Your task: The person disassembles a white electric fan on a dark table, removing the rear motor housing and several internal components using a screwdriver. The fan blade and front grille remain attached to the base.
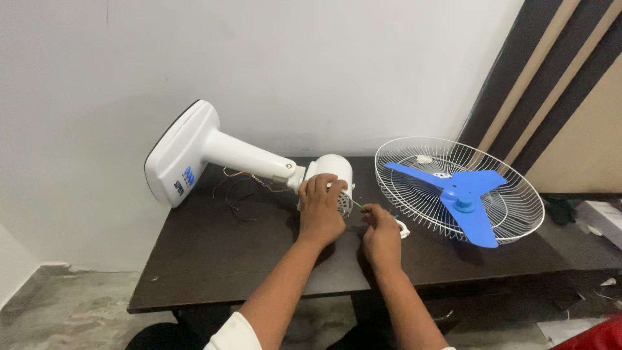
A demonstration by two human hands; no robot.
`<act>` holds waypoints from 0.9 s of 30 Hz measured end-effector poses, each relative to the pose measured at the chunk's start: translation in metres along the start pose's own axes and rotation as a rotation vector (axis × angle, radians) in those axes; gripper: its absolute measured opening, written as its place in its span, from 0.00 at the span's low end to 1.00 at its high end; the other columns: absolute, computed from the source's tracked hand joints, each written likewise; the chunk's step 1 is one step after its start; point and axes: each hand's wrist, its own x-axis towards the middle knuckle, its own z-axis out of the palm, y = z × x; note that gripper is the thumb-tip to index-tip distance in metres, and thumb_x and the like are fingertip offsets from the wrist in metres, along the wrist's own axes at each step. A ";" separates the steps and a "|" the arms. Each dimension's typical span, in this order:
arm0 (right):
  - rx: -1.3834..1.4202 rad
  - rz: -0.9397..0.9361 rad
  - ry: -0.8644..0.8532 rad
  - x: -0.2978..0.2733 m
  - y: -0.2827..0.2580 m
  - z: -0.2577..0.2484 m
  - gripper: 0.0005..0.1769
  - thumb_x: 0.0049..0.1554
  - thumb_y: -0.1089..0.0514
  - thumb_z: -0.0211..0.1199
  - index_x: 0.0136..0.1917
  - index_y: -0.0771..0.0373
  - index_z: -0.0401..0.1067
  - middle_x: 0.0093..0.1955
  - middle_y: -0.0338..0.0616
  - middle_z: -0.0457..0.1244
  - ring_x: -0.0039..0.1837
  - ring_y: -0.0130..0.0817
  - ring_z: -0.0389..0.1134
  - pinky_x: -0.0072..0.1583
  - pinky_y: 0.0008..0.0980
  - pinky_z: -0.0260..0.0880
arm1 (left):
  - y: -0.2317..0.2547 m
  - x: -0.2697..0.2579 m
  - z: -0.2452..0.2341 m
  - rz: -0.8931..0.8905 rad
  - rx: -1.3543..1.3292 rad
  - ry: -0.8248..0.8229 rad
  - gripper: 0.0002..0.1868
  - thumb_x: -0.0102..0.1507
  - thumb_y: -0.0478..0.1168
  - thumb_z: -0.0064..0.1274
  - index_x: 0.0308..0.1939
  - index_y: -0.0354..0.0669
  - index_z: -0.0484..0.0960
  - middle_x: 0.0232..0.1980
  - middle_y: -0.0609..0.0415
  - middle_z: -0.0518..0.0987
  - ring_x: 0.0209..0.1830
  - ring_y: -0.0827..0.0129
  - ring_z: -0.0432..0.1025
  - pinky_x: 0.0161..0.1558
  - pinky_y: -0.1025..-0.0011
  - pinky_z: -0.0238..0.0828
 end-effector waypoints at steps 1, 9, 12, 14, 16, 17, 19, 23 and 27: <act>-0.027 -0.058 -0.002 -0.002 0.001 0.001 0.15 0.54 0.72 0.54 0.53 0.64 0.73 0.47 0.53 0.69 0.52 0.50 0.71 0.54 0.46 0.69 | 0.003 -0.004 0.001 0.025 -0.012 0.006 0.28 0.46 0.26 0.55 0.50 0.49 0.77 0.59 0.51 0.70 0.68 0.56 0.61 0.68 0.56 0.47; 0.101 0.060 0.009 0.002 -0.014 -0.002 0.09 0.64 0.61 0.54 0.56 0.65 0.68 0.47 0.53 0.67 0.47 0.45 0.68 0.50 0.43 0.68 | 0.016 -0.004 -0.016 0.094 -0.005 -0.051 0.30 0.43 0.29 0.53 0.51 0.45 0.74 0.64 0.47 0.69 0.72 0.52 0.57 0.71 0.52 0.43; 0.174 0.176 -0.047 0.003 -0.017 -0.006 0.14 0.64 0.51 0.53 0.56 0.63 0.69 0.38 0.47 0.67 0.41 0.38 0.69 0.46 0.38 0.68 | 0.008 -0.004 -0.026 0.139 -0.112 -0.073 0.36 0.45 0.31 0.53 0.60 0.39 0.71 0.66 0.46 0.68 0.74 0.51 0.58 0.74 0.49 0.44; 0.143 0.239 -0.059 0.003 -0.017 -0.006 0.17 0.63 0.47 0.55 0.54 0.62 0.71 0.35 0.46 0.66 0.38 0.37 0.67 0.44 0.38 0.66 | -0.007 -0.007 -0.032 0.157 -0.121 0.016 0.32 0.51 0.34 0.56 0.61 0.38 0.71 0.66 0.43 0.67 0.74 0.49 0.57 0.74 0.48 0.45; 0.134 0.272 -0.065 0.002 -0.013 -0.006 0.18 0.63 0.45 0.55 0.53 0.62 0.72 0.33 0.46 0.65 0.36 0.35 0.65 0.43 0.37 0.64 | -0.028 -0.016 -0.036 0.099 -0.084 0.106 0.28 0.54 0.35 0.58 0.59 0.38 0.73 0.65 0.43 0.69 0.72 0.48 0.59 0.73 0.49 0.49; 0.141 0.272 -0.062 0.003 -0.011 -0.006 0.18 0.64 0.46 0.53 0.54 0.62 0.72 0.32 0.47 0.65 0.35 0.35 0.64 0.42 0.37 0.63 | -0.041 -0.019 -0.036 0.036 -0.045 0.154 0.25 0.55 0.35 0.59 0.57 0.39 0.75 0.63 0.44 0.72 0.70 0.49 0.62 0.71 0.50 0.53; 0.193 0.238 -0.036 0.003 -0.006 -0.005 0.17 0.65 0.49 0.51 0.54 0.63 0.71 0.32 0.46 0.64 0.36 0.32 0.63 0.42 0.35 0.63 | -0.064 -0.028 -0.032 -0.188 -0.146 0.172 0.22 0.57 0.36 0.59 0.55 0.39 0.77 0.59 0.46 0.76 0.64 0.53 0.69 0.66 0.56 0.62; 0.230 0.158 0.004 -0.001 -0.002 -0.005 0.13 0.61 0.57 0.50 0.50 0.66 0.72 0.31 0.43 0.63 0.35 0.29 0.63 0.41 0.33 0.63 | -0.099 -0.034 -0.013 -0.504 -0.508 0.033 0.22 0.60 0.36 0.60 0.58 0.35 0.77 0.54 0.46 0.82 0.54 0.61 0.78 0.56 0.66 0.74; 0.092 0.235 -0.102 -0.013 -0.008 -0.015 0.10 0.54 0.58 0.61 0.47 0.65 0.77 0.30 0.41 0.66 0.32 0.29 0.63 0.39 0.32 0.63 | -0.102 -0.041 0.000 -0.498 -0.642 -0.075 0.23 0.62 0.33 0.55 0.62 0.36 0.73 0.59 0.47 0.79 0.53 0.63 0.78 0.52 0.67 0.76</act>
